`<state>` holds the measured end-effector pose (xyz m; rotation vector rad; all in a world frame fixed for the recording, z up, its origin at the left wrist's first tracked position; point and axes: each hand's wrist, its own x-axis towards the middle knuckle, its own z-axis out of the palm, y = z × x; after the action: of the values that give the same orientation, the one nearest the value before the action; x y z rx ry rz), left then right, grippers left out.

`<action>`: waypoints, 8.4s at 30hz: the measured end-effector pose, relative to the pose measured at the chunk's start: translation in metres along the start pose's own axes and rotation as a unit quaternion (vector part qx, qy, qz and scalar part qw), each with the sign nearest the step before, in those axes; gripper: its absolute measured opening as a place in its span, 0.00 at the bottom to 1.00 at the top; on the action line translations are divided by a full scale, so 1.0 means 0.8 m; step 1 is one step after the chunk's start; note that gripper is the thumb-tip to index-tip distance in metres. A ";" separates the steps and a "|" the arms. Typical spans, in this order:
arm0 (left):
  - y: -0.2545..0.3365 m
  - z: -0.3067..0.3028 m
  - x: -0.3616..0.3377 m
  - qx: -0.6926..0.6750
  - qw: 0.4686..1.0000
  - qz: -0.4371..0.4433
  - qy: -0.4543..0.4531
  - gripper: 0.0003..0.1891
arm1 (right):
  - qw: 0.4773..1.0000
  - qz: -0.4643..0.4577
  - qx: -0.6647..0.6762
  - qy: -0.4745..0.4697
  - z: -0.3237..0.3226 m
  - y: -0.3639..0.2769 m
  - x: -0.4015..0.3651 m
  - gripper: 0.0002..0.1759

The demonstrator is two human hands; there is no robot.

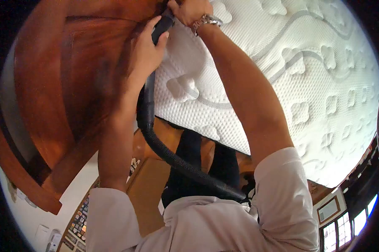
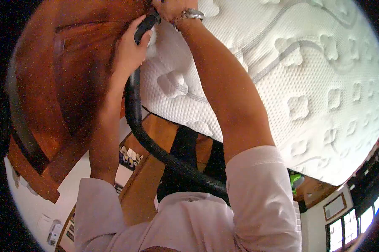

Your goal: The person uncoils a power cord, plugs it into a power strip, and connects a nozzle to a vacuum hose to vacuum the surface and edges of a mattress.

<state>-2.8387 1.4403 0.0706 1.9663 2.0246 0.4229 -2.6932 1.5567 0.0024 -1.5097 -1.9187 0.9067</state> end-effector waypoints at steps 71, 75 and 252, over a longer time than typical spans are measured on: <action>-0.079 -0.111 -0.386 -0.117 0.959 -0.178 -0.188 0.28 | 0.999 -0.005 0.032 0.015 0.161 -0.152 -0.356 0.23; -0.082 -0.115 -0.408 -0.103 0.958 -0.185 -0.196 0.29 | 0.999 0.003 0.040 -0.007 0.169 -0.162 -0.378 0.24; 0.311 0.050 0.721 -0.101 0.986 -0.030 -0.131 0.26 | 0.903 0.193 -0.282 0.258 -0.462 0.521 0.320 0.39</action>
<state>-2.6112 2.0242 0.1332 1.7359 1.7963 0.3231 -2.2182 1.9344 -0.0849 -2.2468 -1.5640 0.0267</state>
